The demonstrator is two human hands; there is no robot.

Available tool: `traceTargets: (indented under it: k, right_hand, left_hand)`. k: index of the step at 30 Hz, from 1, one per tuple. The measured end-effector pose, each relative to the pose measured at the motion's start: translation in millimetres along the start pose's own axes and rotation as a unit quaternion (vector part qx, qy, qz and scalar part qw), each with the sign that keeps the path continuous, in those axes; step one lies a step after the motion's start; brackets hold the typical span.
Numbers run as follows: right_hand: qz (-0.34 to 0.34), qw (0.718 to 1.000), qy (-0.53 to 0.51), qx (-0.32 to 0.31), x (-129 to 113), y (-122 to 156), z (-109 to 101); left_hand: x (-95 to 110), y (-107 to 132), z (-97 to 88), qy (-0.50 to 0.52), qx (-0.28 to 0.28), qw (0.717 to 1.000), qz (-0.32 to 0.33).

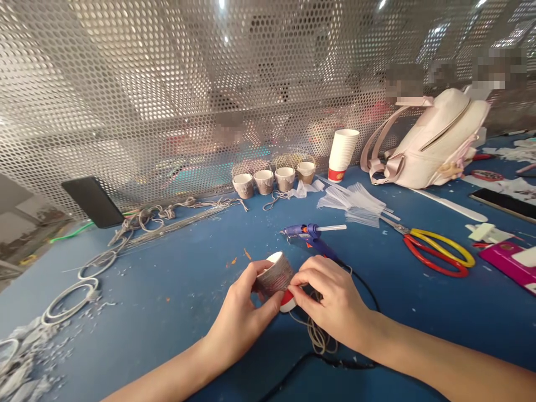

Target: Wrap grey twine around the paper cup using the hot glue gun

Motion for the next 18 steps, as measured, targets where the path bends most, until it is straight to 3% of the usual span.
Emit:
traceTargets:
  k: [18]
  right_hand:
    - [0.038,0.999,-0.034,-0.001,7.9,-2.5,-0.9]
  left_hand:
    - [5.2,-0.6,-4.9,0.063,-0.008,0.997,0.034]
Point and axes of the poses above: each hand's wrist, its own y-axis away from the middle knuckle, its own z-axis out of the palm, x = y × z, the point moved 8 cm from there along -y, towards the middle knuckle, and after that the axes turned 5 degrees about x, right-handed, at the moved point
